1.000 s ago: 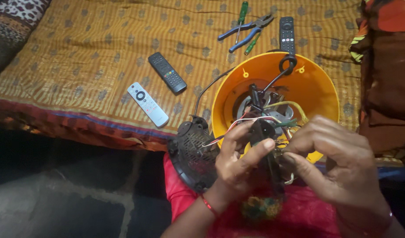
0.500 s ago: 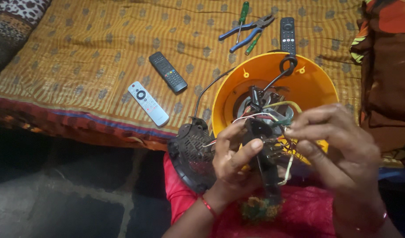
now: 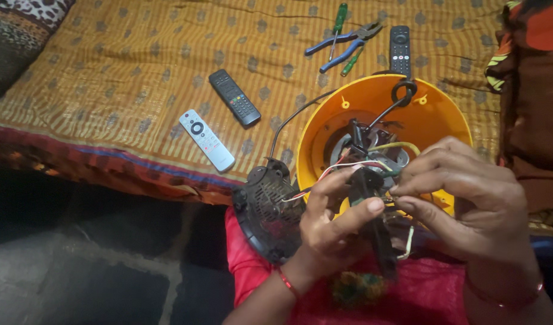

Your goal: The person disassembles a yellow blender housing to access the internal motor and wiring, then manipulates the wires by hand to inspect or reconnect them.

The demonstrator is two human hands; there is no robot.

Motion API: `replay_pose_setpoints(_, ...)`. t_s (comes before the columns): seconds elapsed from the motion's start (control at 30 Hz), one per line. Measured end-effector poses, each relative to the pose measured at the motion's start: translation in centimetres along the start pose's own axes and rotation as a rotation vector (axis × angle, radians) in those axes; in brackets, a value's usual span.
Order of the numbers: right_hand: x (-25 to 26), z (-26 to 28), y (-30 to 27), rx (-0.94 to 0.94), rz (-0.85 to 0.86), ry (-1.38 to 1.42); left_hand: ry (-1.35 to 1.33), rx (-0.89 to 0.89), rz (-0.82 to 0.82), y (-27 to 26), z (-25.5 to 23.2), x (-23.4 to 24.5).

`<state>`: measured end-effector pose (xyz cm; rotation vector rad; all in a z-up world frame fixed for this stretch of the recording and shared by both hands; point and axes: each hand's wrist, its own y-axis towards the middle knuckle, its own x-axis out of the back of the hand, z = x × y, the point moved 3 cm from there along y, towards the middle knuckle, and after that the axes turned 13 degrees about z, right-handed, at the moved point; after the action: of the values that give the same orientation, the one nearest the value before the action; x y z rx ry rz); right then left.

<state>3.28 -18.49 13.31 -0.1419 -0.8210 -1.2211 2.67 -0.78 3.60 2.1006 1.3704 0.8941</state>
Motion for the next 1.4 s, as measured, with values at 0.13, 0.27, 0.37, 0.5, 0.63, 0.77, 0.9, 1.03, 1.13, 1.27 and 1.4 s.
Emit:
replay_pose_setpoints(0.13,-0.4,-0.7,-0.2,-0.010,-0.018,0.076,0.013,0.003,-0.010,0.1,-0.2,-0.1)
replay_pose_setpoints(0.27,-0.5,-0.9,-0.3,0.024,-0.051,0.137,-0.001,-0.005,0.000,0.2,-0.1,0.0)
replay_pose_setpoints(0.37,-0.6,-0.7,-0.4,0.032,-0.066,0.157,0.002,0.000,0.002,0.2,0.0,-0.1)
replay_pose_setpoints(0.5,-0.5,-0.9,-0.1,0.039,-0.039,0.147,0.014,0.019,0.002,0.1,-0.1,-0.2)
replay_pose_setpoints(0.63,-0.6,-0.8,-0.2,0.012,-0.010,0.135,0.027,0.028,0.007,0.2,-0.3,0.2)
replay_pose_setpoints(0.77,-0.5,-1.0,-0.1,0.034,0.047,0.184,0.072,0.007,-0.004,0.6,-0.6,0.3)
replay_pose_setpoints(0.9,-0.2,-1.6,0.0,-0.019,0.105,0.162,0.136,0.019,0.007,0.5,-0.5,0.4)
replay_pose_setpoints(1.03,-0.1,-2.0,0.2,0.026,0.137,0.140,0.156,0.036,0.003,0.1,-0.4,0.0)
replay_pose_setpoints(1.13,-0.3,-2.3,-0.1,-0.002,0.123,0.187,0.082,0.032,0.008,0.1,-0.1,0.0)
replay_pose_setpoints(1.27,-0.4,-2.2,-0.4,-0.031,0.075,0.220,0.022,0.021,0.018,0.2,0.0,0.2)
replay_pose_setpoints(1.4,-0.3,-1.7,-0.4,-0.035,0.086,0.172,0.033,0.017,0.017,0.3,-0.1,0.0)
